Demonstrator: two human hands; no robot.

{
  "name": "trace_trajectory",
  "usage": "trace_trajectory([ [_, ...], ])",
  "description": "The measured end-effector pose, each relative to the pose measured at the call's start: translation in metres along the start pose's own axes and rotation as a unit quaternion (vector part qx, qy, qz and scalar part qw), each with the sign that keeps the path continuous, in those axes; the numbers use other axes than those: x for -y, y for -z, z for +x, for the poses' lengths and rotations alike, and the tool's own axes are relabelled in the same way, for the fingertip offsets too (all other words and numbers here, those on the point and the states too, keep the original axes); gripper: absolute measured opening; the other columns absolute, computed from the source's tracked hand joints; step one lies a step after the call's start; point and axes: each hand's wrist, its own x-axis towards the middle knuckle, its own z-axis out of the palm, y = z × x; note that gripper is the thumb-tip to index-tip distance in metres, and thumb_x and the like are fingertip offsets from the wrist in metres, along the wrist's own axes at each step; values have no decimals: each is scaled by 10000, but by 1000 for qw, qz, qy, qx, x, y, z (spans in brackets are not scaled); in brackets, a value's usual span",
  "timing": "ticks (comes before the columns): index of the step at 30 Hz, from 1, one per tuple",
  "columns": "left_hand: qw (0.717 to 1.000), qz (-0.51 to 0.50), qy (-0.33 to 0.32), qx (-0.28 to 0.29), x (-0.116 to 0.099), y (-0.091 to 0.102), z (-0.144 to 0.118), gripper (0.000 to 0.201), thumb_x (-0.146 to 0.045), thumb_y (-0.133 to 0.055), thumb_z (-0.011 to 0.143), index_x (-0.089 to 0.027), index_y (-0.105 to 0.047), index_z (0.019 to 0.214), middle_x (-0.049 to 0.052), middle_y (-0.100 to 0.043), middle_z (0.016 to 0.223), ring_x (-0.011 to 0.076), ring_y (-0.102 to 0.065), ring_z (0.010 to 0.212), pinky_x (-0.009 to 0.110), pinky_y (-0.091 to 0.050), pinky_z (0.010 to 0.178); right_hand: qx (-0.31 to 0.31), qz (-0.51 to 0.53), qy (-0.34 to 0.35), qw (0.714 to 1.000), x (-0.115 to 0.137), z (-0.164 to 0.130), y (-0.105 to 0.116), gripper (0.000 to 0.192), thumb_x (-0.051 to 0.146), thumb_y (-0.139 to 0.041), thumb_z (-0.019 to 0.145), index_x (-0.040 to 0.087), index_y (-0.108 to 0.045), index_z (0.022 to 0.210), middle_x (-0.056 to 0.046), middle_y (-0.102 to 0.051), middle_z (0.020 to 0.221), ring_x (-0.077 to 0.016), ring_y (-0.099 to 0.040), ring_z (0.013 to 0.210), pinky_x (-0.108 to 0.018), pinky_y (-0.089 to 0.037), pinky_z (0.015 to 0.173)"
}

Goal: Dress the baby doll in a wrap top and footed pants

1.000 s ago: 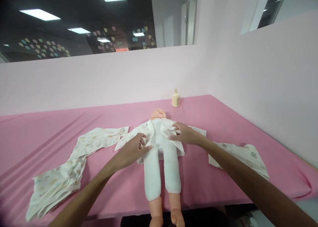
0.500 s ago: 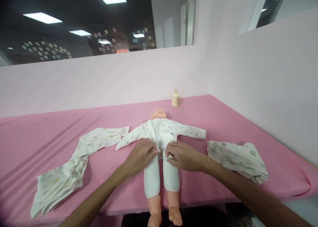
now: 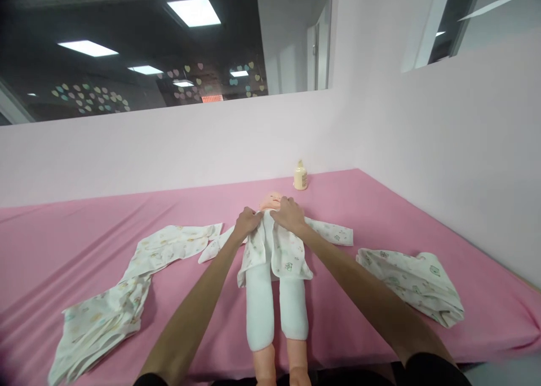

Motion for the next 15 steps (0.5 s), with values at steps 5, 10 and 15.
trace_trajectory([
  [5, 999, 47, -8, 5, 1, 4, 8, 281, -331, -436, 884, -138, -555, 1049, 216, -661, 1130, 335, -639, 1060, 378, -448, 787, 32, -36, -10, 999, 9, 20, -12, 197, 274, -587, 794, 166, -653, 945, -172, -663, 1036, -315, -633, 973, -344, -428, 746],
  [10, 995, 92, -30, -7, 3, 25, 6, 299, -187, -430, 862, -121, -530, 1136, 212, -627, 1183, 326, -598, 1123, 371, -437, 849, 31, -39, -13, 999, 0, 19, -8, 143, 178, -510, 818, 155, -646, 858, -140, -672, 919, -248, -630, 869, -279, -364, 662],
  [15, 993, 103, -51, 15, 11, 52, 5, 190, -150, -519, 759, -158, -582, 937, 134, -668, 1002, 259, -629, 930, 290, -422, 695, 27, 8, -34, 999, -11, 26, -1, 181, 171, -445, 844, 159, -612, 775, -58, -608, 730, -155, -537, 664, -253, -284, 570],
])
